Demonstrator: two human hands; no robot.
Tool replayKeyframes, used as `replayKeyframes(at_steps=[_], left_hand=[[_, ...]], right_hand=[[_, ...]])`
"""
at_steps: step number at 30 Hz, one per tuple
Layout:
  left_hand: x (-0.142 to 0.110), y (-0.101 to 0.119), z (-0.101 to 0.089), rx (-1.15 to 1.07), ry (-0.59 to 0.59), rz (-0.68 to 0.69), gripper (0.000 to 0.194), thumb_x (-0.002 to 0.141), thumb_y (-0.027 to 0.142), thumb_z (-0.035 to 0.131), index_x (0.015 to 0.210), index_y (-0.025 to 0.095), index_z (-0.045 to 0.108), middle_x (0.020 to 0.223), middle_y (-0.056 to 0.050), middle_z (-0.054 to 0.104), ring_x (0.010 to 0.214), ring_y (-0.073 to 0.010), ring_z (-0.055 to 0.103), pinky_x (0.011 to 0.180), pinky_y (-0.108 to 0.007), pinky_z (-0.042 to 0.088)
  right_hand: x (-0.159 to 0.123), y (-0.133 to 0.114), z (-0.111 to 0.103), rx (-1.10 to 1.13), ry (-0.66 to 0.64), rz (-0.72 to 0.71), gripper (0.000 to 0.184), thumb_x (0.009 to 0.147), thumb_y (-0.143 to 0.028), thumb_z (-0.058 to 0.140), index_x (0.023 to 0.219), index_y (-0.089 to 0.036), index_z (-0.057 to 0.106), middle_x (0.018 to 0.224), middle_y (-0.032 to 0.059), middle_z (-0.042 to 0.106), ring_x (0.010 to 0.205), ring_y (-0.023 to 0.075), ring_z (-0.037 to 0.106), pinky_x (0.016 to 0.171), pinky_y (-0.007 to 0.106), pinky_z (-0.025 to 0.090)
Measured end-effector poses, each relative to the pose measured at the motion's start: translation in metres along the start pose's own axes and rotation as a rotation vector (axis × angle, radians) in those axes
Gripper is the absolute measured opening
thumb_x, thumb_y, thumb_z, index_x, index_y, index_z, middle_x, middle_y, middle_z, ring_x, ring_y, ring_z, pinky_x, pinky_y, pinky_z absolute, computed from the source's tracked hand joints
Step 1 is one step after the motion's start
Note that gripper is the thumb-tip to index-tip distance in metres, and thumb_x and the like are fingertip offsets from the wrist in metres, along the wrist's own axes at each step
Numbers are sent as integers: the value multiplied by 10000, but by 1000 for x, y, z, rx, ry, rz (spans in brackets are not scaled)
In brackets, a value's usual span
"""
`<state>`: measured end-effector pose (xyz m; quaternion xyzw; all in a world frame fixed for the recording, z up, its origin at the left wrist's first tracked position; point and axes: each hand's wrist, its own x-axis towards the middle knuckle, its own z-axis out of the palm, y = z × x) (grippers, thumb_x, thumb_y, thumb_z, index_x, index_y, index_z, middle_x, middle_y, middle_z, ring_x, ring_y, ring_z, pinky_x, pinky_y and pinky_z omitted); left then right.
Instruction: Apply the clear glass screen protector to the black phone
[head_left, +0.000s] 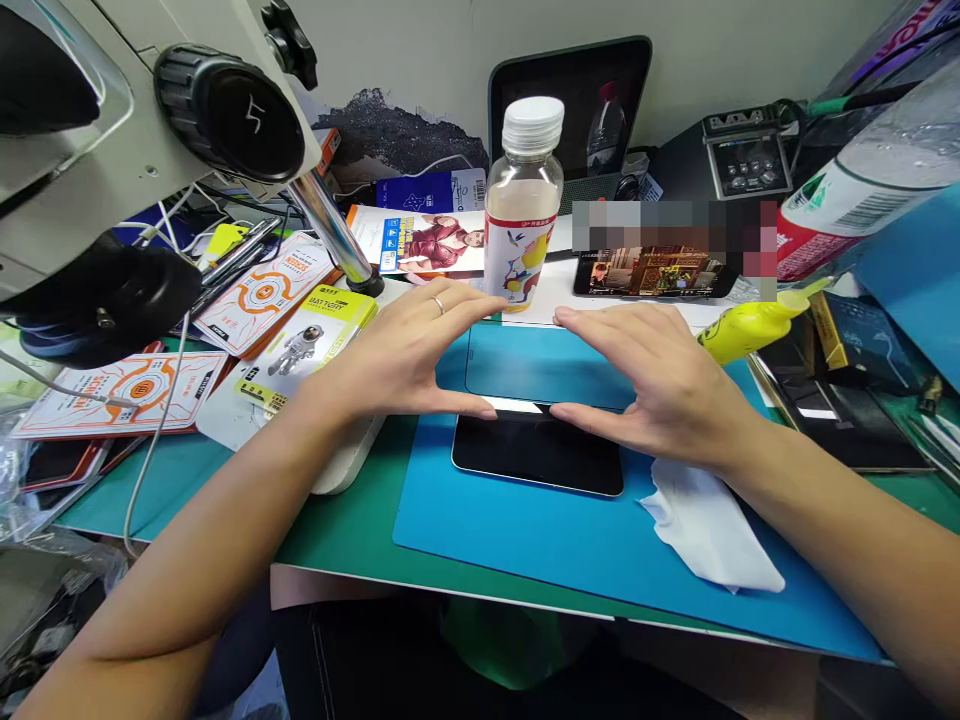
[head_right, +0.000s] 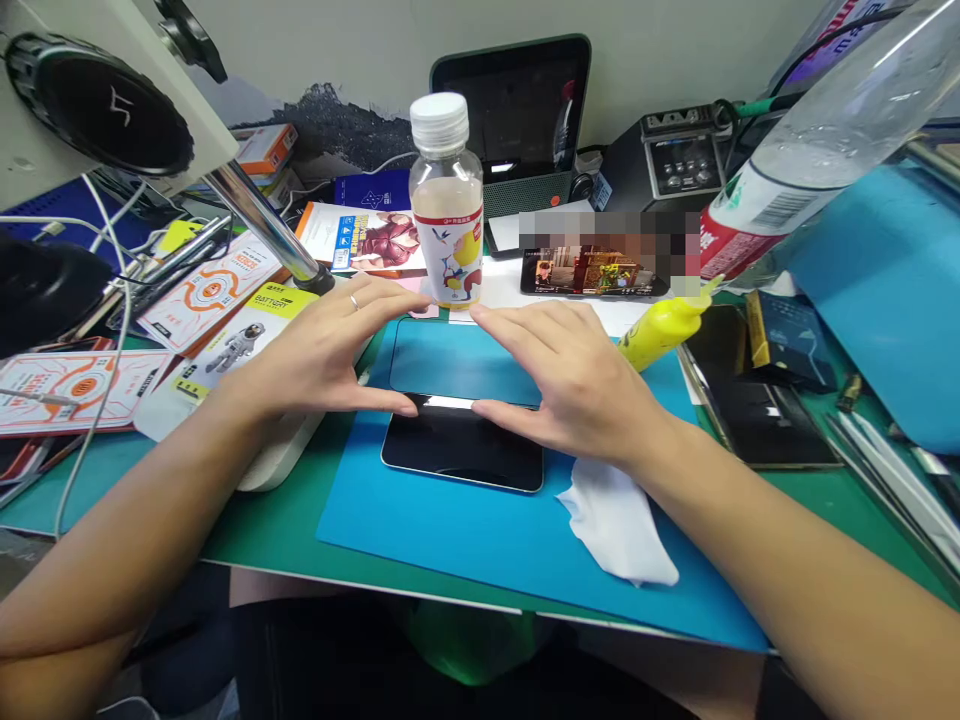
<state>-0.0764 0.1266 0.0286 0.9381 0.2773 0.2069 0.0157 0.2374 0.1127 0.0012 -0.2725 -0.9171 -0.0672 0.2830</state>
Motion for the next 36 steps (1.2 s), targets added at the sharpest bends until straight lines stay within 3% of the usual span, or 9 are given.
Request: replayKeyframes(at_steps=[13,19,27,36], left_hand=[[0,0,3,-149,82,0,695,868,689,827,1322,207,615,1300,-131,709,1215,-323,649,1046,-447,524],[1,2,5,-190,171,44,726,857,677,844,1370,220,610,1349,-140,709,1282,-333,649,1127,-487,504],[3,4,5,-179,223,80,724,846,666,862,1354,210,620,1304,-139,734,1244,-322,678,1107,-491,528],[5,7,8,-199,282,84,791,812,755,843,1355,217,639,1279,-138,767,1205,-320,712,1067,-494,553]], right_hand=[[1,1,-2,-14,16,-56,690,1010,-544,696,1491,-65,572,1332,229,754,1216,375,732,1007,493,536],[-1,1,-1,1,22,-41,739,981,-543,739,1519,-71,555,1378,240,736,1263,392,712,1036,509,537],[-2,1,1,-2,24,-50,813,991,-550,719,1565,-18,500,1419,298,700,1302,428,697,1075,569,568],[-1,-3,1,16,7,-61,752,1020,-482,704,1581,-40,471,1397,267,729,1263,367,732,1119,534,573]])
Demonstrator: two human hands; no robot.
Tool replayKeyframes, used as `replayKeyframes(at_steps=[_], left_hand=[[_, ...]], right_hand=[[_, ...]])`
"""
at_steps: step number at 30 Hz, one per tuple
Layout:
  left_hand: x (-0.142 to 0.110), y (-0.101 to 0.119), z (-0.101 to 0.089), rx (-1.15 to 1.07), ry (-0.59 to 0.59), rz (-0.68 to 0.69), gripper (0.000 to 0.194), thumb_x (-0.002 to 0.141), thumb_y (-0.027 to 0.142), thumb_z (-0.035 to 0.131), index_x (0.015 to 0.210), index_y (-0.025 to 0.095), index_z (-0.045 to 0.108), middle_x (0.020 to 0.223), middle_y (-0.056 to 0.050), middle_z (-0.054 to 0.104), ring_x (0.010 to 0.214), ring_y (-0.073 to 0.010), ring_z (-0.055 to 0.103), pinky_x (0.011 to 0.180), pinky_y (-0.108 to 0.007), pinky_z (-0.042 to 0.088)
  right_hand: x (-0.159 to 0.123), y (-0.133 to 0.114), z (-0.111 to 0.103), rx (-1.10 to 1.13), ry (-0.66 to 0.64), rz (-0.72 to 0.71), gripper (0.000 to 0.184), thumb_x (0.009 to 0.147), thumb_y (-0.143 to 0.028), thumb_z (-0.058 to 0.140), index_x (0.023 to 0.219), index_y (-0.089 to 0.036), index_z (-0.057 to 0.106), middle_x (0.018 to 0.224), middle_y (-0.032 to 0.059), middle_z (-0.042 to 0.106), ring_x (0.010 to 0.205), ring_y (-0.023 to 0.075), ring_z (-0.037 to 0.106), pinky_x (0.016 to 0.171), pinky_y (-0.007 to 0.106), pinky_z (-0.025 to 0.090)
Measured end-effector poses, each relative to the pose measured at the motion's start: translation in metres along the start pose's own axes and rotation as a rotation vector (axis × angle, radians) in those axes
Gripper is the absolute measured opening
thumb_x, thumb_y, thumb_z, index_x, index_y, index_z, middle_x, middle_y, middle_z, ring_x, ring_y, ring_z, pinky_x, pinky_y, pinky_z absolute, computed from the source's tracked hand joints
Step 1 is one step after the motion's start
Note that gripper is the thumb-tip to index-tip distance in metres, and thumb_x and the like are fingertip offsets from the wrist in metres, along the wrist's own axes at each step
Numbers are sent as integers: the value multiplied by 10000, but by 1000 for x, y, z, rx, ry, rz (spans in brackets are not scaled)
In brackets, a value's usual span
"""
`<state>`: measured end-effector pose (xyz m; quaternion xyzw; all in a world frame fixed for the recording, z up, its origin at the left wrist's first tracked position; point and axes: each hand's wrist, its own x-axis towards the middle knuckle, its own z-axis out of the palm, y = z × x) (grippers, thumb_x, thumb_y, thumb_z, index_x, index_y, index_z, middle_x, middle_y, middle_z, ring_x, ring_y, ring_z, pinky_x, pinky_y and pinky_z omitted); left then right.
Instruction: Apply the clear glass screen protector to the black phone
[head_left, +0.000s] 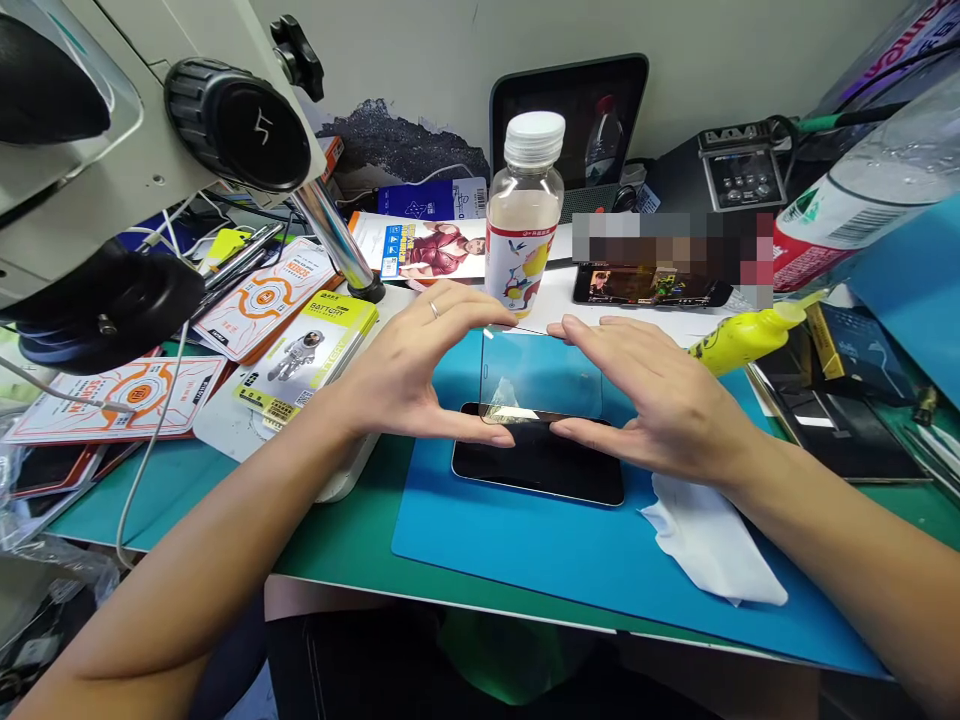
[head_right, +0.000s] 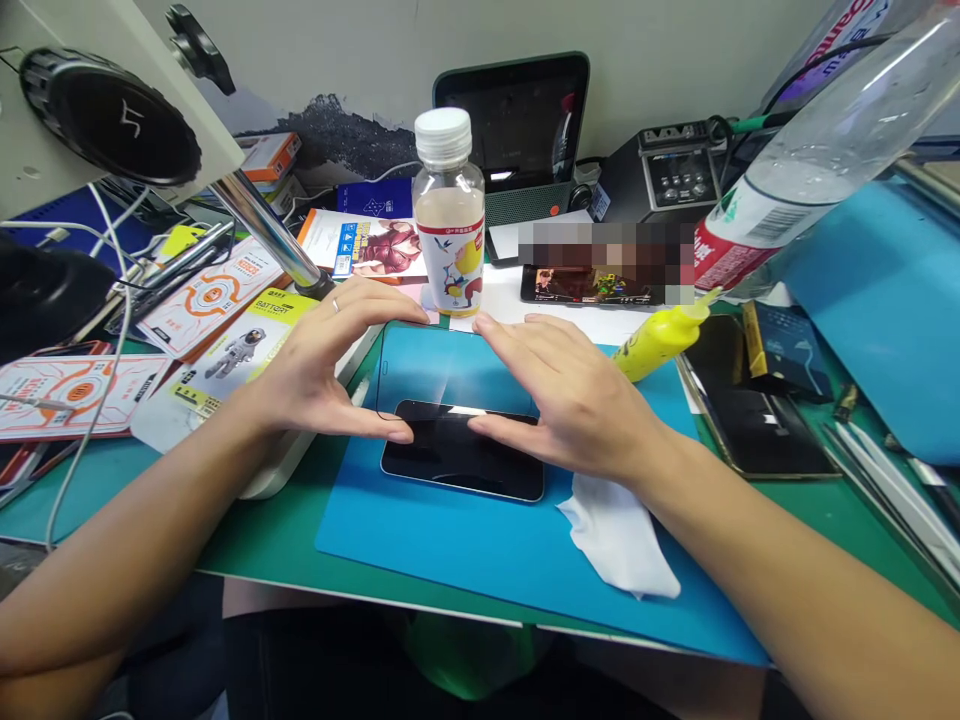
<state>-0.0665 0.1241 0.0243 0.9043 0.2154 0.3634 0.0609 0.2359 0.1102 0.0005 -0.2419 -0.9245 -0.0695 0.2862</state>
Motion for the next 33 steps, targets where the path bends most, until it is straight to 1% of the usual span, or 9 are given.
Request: replayKeyframes(at_steps=[4,8,11,16,20,23,27,30,33], left_hand=[[0,0,0,-13,8,-6,755,828,735,840,1330,204,649,1258,-140,769,1196,-314,713,1063,-477,554],[-1,-3,-2,-25,-3,-35,716,830,723,841,1303,218,657,1222,-128,771,1173,-315,710,1031,-474,567],[-3,-2,-3,-33,-15,-68,693,845,693,839,1320,231,635,1252,-127,752,1177,-310,697,1035,-483,564],[-1,5,2,-127,46,-128,707,856,711,805,1345,245,598,1300,-140,701,1192,-309,677,1016,-488,580],[2,11,7,-190,37,-81,760,876,718,800,1423,258,545,1364,-149,681,1269,-317,666,1057,-489,583],[4,14,8,-155,12,-36,812,880,700,815,1488,266,495,1418,-159,673,1317,-328,659,1108,-512,566],[6,20,11,-63,-21,-7,799,904,617,835,1519,257,472,1458,-169,670,1371,-344,644,1171,-563,529],[8,25,15,-40,-12,7,749,939,539,821,1530,257,459,1449,-164,685,1377,-338,650,1171,-566,537],[8,29,19,-34,-1,20,721,982,509,759,1575,289,415,1454,-139,693,1397,-334,649,1175,-575,545]], right_hand=[[-2,0,-1,18,13,8,772,1005,-467,729,1608,-74,448,1397,249,735,1243,365,742,1102,546,580],[-1,0,-3,70,34,37,817,984,-449,753,1652,-126,411,1456,235,711,1299,377,721,1103,566,580],[-1,-1,-4,93,66,56,825,977,-436,765,1663,-149,408,1479,230,701,1342,379,702,1119,571,579],[0,-5,0,101,92,61,862,950,-426,812,1657,-133,416,1447,250,716,1310,382,728,1108,570,607],[1,-10,2,112,100,44,824,970,-373,797,1645,-94,415,1479,270,692,1363,355,704,1151,518,596],[1,-12,1,118,80,48,801,978,-364,786,1636,-91,420,1503,269,676,1400,346,680,1170,496,587],[1,-14,2,221,74,85,813,959,-431,804,1634,-183,423,1498,206,692,1360,347,708,1115,512,634],[1,-16,6,280,109,104,837,967,-388,795,1668,-252,358,1479,169,704,1343,335,719,1082,499,659],[2,-15,9,286,145,66,869,975,-386,785,1695,-279,311,1476,149,706,1347,331,716,1097,486,645]])
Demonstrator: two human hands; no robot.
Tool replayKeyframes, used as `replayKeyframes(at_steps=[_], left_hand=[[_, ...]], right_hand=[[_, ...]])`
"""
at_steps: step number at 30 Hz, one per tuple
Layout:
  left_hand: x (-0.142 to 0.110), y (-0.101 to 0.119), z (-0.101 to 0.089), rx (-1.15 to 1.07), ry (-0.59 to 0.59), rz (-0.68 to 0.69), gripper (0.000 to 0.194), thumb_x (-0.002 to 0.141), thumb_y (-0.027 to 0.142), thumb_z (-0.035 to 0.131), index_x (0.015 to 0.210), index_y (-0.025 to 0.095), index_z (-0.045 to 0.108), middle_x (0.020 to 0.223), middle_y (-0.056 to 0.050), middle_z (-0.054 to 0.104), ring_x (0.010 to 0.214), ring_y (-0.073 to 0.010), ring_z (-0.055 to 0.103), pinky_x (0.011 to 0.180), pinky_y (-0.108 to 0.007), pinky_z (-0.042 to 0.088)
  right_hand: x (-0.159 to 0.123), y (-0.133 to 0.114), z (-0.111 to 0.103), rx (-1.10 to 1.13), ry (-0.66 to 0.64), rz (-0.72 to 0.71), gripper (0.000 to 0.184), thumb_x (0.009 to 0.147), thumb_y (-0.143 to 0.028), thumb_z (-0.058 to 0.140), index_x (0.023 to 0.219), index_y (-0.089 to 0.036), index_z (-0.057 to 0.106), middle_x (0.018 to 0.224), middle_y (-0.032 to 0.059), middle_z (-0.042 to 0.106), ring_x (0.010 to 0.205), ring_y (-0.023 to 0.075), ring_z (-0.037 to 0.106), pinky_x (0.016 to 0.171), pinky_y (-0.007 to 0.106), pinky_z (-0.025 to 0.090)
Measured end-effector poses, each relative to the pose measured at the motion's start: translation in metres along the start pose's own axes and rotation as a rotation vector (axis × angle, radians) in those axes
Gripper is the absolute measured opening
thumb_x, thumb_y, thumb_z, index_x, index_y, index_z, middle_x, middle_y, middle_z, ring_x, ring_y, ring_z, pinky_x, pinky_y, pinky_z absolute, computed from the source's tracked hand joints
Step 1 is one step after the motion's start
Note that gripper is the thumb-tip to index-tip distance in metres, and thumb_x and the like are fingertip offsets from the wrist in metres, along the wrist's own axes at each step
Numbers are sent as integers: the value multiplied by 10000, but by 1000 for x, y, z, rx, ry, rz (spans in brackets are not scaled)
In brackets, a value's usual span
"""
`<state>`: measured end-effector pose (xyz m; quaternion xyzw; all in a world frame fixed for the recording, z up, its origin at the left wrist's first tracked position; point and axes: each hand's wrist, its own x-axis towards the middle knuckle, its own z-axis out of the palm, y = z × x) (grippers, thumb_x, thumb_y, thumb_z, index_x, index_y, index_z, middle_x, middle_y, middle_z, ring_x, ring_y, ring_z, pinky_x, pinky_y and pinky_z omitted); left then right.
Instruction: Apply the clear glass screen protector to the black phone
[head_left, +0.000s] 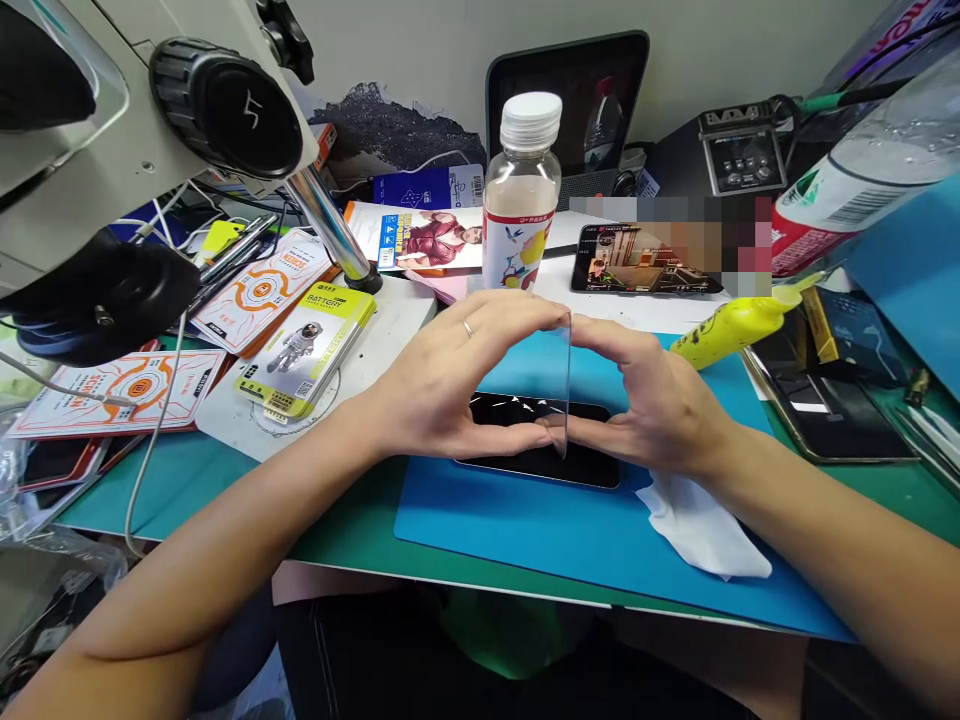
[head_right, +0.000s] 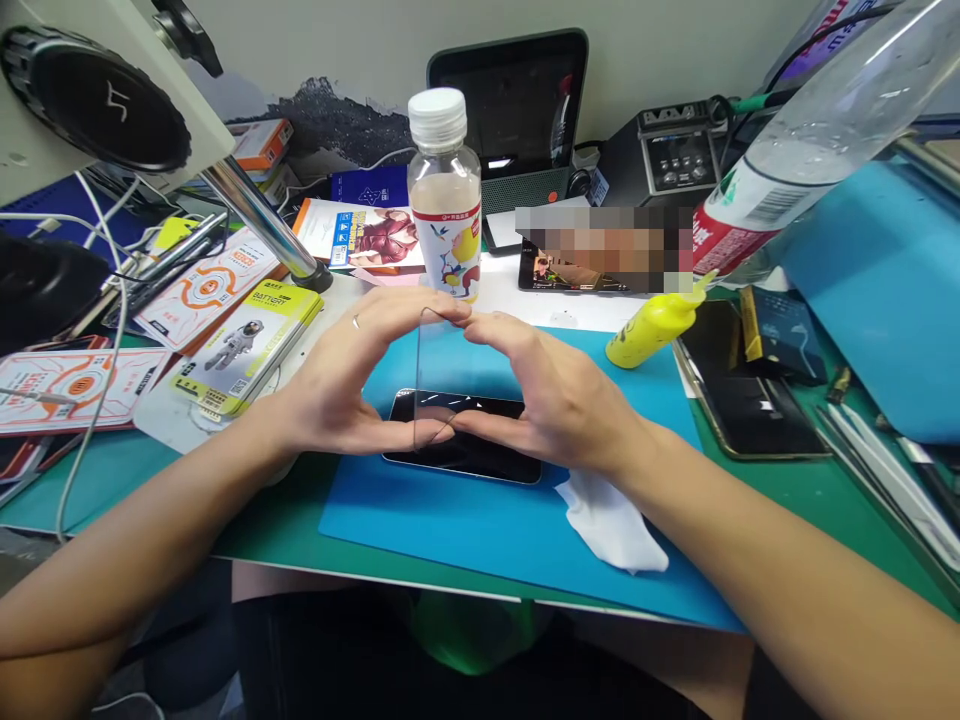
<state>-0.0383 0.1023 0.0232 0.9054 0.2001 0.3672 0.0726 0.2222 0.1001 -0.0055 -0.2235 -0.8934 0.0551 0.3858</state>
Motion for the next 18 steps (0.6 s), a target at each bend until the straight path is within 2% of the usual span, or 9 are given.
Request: replayKeyframes(at_steps=[4,7,12,15,18], left_hand=[[-2,-2,0,77,12,25,721,988,468,726,1611,295,406,1475,-130,673,1425,-336,623,1199,-587,532],[-4,-6,-3,154,-25,-20,751,975,480,723,1634,318,403,1483,-128,648,1416,-354,613,1190,-601,526],[-7,-13,-4,211,-75,-50,810,949,396,757,1664,302,388,1484,-155,627,1371,-364,620,1130,-582,539],[-10,-16,-2,234,-77,-35,775,947,334,747,1645,245,422,1444,-178,638,1339,-363,629,1109,-574,538],[-11,-17,-1,233,-100,-39,740,954,296,727,1631,208,441,1450,-189,628,1344,-359,622,1117,-563,528]], right_hand=[[3,4,-2,11,-26,-31,937,921,-484,833,1680,-272,327,1534,184,652,1440,382,636,1169,592,574],[5,3,-7,-5,-41,-17,1013,868,-561,855,1679,-270,323,1594,225,584,1492,419,574,1214,648,521],[4,-3,-15,-99,-102,145,997,921,-517,801,1714,-379,212,1643,166,545,1509,425,546,1257,667,483],[4,-2,-16,-137,-91,151,962,927,-531,790,1705,-400,240,1639,139,556,1485,436,565,1236,682,502],[4,3,-16,-164,-106,129,895,953,-493,780,1690,-360,289,1609,168,576,1487,422,565,1221,682,510]])
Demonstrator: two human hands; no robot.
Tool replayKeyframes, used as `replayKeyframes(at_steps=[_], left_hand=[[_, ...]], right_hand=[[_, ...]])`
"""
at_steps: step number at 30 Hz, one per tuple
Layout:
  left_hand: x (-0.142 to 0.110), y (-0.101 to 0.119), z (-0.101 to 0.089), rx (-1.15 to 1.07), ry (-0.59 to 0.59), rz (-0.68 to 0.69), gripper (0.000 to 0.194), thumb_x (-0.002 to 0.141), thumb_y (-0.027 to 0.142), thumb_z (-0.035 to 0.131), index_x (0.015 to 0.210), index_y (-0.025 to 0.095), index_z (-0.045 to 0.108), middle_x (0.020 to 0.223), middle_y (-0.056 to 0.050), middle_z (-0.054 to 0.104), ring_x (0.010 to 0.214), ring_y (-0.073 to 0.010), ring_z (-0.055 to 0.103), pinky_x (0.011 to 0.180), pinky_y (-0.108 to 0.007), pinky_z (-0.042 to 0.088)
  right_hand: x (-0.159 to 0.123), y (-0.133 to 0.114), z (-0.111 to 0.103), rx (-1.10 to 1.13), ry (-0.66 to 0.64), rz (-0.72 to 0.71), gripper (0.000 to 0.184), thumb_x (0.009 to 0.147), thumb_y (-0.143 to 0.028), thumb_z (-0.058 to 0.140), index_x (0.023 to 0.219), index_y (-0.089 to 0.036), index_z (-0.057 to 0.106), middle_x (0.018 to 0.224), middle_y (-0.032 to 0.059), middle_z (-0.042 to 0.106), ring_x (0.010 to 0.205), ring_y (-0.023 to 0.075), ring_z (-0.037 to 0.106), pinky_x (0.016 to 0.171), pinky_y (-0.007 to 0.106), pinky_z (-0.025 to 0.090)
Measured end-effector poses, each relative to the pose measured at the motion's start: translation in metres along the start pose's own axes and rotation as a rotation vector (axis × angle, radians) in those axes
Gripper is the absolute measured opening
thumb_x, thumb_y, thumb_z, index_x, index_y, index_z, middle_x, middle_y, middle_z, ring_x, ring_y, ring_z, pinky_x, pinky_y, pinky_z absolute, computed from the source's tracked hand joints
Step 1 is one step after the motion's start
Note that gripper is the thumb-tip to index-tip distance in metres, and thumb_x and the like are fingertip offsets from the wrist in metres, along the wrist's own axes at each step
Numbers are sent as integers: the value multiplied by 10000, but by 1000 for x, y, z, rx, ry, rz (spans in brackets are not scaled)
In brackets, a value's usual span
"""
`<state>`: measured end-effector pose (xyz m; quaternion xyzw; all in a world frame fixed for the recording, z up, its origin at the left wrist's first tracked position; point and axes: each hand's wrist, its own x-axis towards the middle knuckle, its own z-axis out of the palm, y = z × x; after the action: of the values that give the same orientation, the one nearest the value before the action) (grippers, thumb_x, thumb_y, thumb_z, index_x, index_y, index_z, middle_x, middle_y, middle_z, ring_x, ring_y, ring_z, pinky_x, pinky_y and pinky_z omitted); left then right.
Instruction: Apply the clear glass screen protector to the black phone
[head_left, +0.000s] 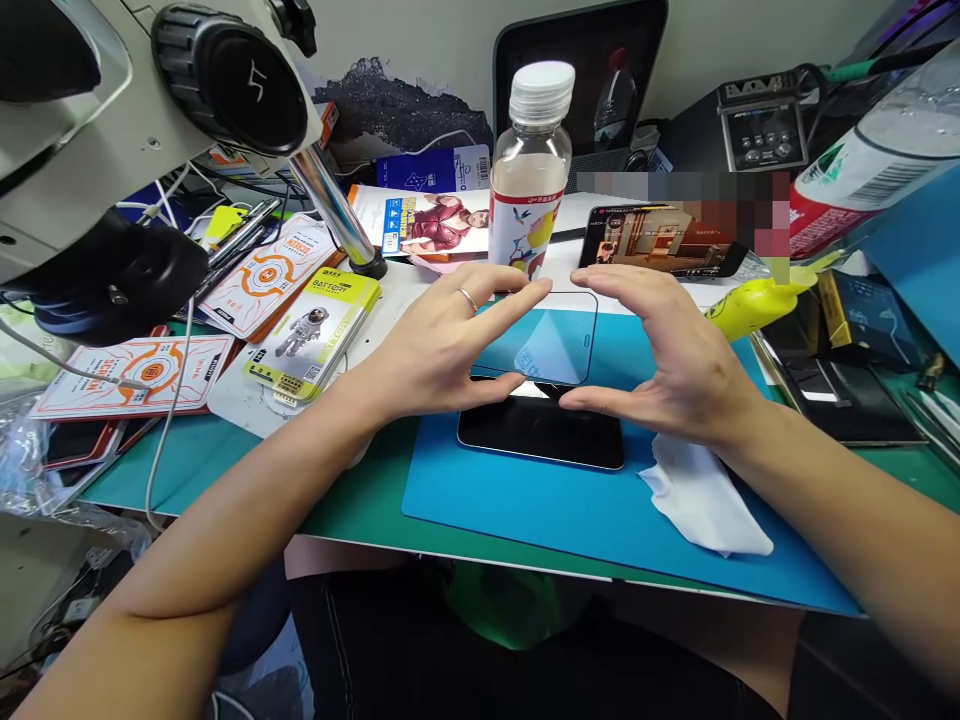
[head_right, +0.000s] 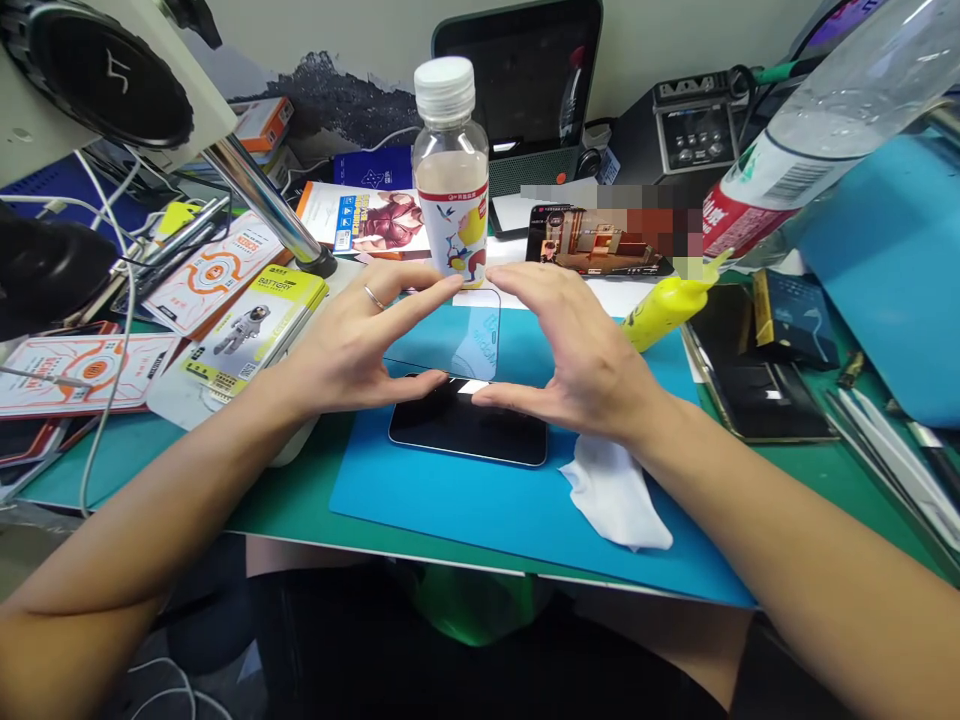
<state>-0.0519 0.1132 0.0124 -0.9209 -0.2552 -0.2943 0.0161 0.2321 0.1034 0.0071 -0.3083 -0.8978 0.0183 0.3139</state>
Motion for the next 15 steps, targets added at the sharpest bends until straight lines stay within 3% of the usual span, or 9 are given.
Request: replayKeyframes(at_steps=[6,11,15], left_hand=[[2,2,-1,-3,-59,-27,724,934,296,762,1597,207,483,1446,-171,638,1324,-352,626,1114,-556,535],[3,2,-2,0,-66,-11,658,961,320,746,1553,177,498,1453,-178,650,1320,-345,638,1128,-538,527],[1,-3,-5,-38,-114,-55,766,930,421,818,1550,162,451,1501,-210,626,1378,-381,608,1167,-555,500]], right_hand=[[3,11,5,31,60,-142,915,871,-577,859,1595,-175,469,1510,231,652,1425,453,622,1167,686,536],[3,11,5,16,46,-148,821,901,-540,841,1564,-212,485,1461,201,692,1414,427,638,1168,680,532],[1,13,3,6,64,-147,773,883,-515,862,1506,-194,537,1384,197,725,1354,421,678,1136,660,561]])
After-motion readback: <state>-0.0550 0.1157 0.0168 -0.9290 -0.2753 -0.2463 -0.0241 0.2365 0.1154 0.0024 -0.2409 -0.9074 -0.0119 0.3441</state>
